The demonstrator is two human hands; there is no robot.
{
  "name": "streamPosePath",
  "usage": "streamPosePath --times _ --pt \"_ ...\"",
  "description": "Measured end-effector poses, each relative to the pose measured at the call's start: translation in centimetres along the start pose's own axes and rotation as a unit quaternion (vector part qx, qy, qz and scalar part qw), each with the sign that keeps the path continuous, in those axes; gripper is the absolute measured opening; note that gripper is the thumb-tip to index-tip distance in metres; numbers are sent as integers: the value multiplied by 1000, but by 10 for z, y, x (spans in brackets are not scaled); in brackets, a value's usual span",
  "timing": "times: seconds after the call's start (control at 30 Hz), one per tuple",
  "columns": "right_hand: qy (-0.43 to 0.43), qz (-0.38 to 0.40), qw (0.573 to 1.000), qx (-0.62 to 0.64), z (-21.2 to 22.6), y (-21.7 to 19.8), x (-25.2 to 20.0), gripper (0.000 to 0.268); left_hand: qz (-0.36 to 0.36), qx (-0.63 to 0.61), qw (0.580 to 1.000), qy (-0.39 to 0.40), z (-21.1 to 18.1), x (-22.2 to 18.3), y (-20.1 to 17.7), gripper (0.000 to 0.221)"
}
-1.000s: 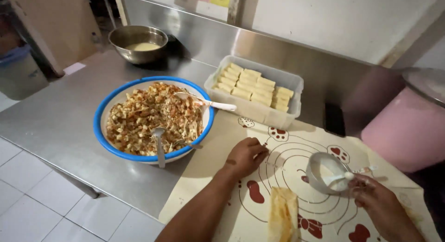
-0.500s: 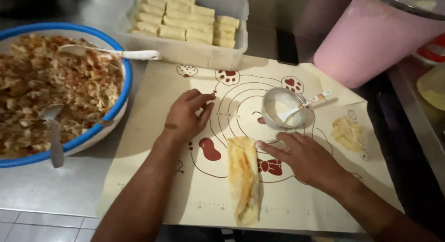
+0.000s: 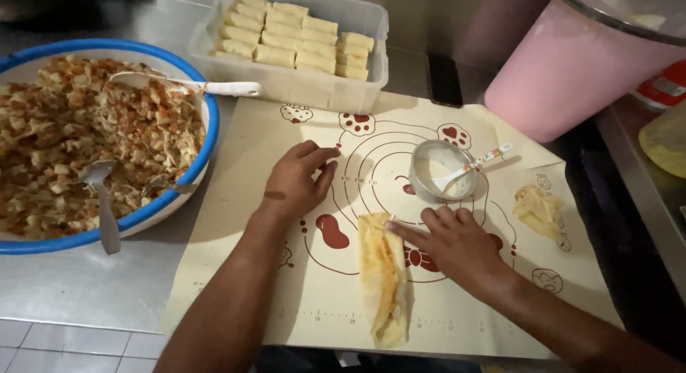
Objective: Filling and rolling dough sheets to create pastries on a silicone mat in a commercial kitchen.
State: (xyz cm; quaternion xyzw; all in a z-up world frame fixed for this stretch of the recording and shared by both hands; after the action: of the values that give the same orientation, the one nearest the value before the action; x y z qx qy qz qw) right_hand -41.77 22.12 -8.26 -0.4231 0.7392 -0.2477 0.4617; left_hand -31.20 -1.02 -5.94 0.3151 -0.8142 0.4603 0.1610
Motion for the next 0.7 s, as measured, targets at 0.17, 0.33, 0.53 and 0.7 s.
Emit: streamPosePath --times 0.17,0.33,0.53,0.7 --pt "40 -13 999 3 -5 -21 3 81 4 2 1000 17 -6 1 -2 18" --pt "15 -15 999 31 7 -27 11 84 14 15 1000 19 -8 2 1 19" --pt "27 -51 998 -38 11 -31 22 86 14 10 1000 21 -9 2 1 20" --pt "43 -75 995 -54 6 -40 24 90 7 7 1000 17 -12 0 -3 20"
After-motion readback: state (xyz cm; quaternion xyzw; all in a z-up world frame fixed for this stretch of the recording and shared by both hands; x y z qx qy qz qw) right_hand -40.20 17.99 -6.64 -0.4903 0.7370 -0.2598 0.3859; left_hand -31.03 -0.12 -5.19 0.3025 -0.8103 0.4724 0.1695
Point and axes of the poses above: each hand's wrist, its own x-axis towards the middle knuckle, its own y-axis out of the palm, z = x × y, the point moved 9 cm from there along x, towards the middle knuckle, and after that the axes turned 8 degrees about z, right-handed, at the moved point
